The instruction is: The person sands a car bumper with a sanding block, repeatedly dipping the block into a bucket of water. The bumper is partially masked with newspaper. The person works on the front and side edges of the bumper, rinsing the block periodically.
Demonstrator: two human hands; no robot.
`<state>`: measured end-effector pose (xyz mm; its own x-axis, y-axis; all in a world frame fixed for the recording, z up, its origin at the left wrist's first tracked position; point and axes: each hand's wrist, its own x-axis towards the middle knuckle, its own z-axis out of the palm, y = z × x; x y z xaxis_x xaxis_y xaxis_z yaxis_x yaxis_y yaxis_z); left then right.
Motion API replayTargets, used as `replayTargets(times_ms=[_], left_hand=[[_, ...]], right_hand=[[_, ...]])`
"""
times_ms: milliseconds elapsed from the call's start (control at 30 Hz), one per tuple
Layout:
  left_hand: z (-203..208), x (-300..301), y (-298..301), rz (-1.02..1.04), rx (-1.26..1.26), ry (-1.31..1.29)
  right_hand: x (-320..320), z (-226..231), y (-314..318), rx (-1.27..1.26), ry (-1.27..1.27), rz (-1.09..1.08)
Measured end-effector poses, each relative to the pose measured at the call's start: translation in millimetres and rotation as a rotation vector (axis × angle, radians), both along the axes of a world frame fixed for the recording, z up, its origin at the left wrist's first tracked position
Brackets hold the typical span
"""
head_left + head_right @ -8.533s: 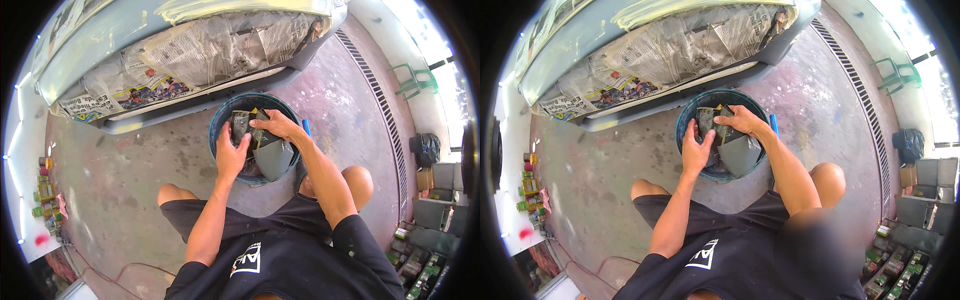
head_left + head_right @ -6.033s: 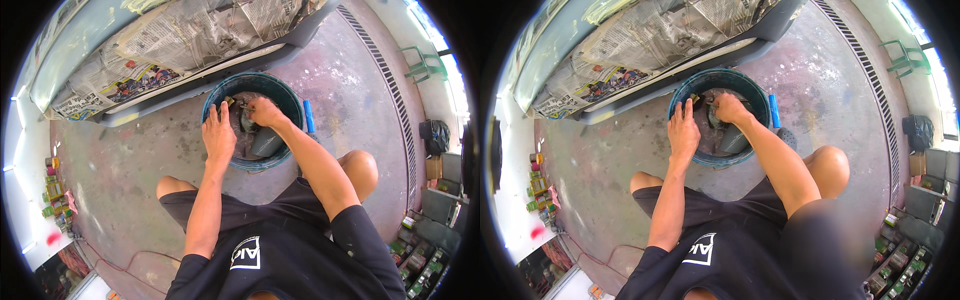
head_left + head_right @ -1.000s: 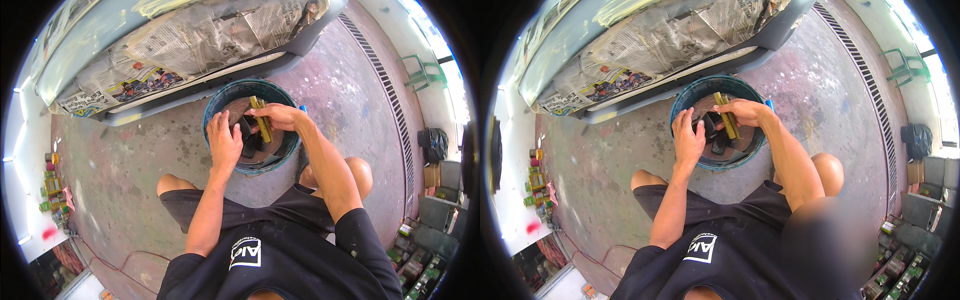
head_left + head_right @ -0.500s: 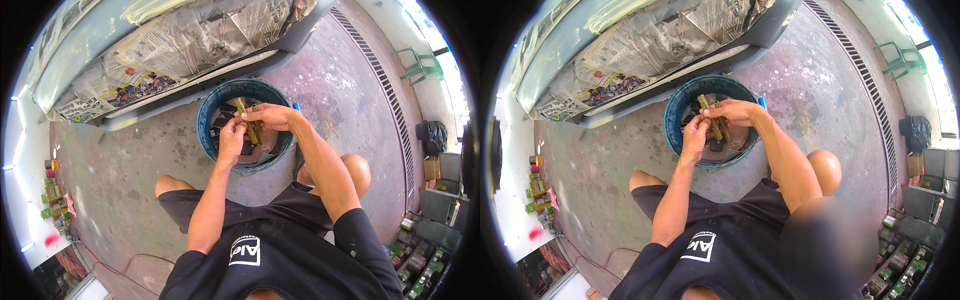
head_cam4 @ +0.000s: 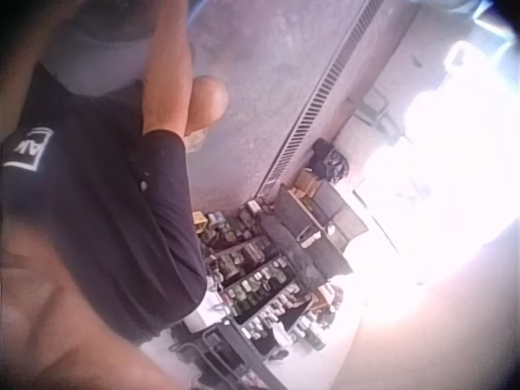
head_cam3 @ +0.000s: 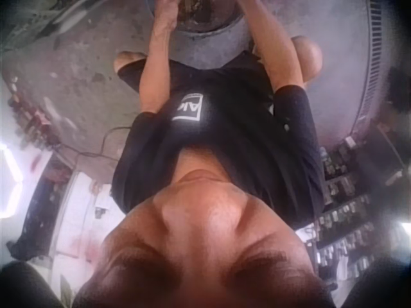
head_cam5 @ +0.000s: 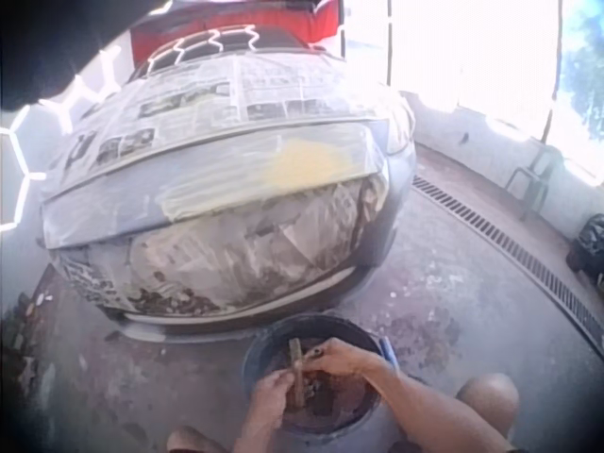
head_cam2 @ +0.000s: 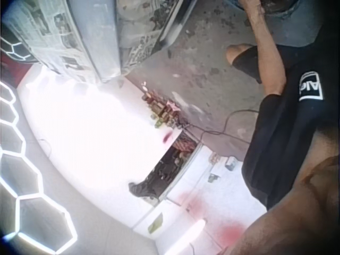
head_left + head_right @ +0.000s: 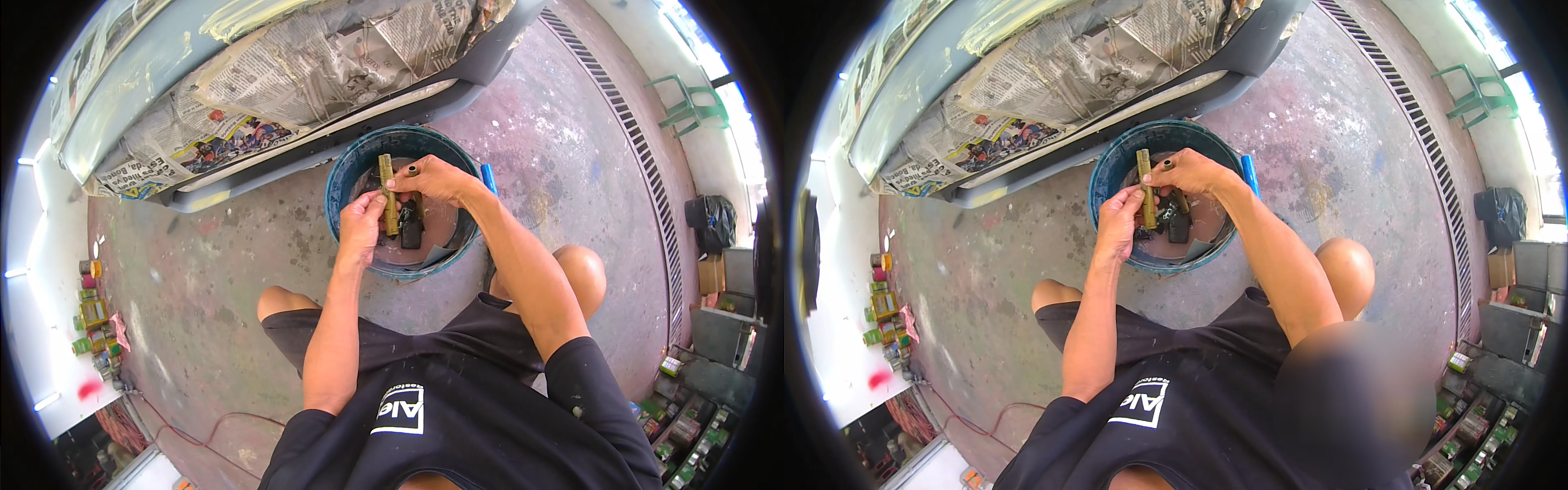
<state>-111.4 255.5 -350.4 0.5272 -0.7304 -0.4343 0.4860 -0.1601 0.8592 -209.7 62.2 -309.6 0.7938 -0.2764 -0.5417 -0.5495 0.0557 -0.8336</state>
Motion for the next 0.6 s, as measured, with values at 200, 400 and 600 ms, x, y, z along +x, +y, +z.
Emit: replayTargets(times_ms=[200,400,600], left_hand=[[11,12,17,-0.027,-0.173,0.241],[17,2,4,0.082,-0.056,-0.019],[12,-6,-2,0.133,-0.073,-0.285]], right_hand=[[-4,-1,-1,0.136,-0.077,0.029],[2,5,5,0.226,-0.094,-0.039],[6,4,2,-0.055,-0.100,0.020]])
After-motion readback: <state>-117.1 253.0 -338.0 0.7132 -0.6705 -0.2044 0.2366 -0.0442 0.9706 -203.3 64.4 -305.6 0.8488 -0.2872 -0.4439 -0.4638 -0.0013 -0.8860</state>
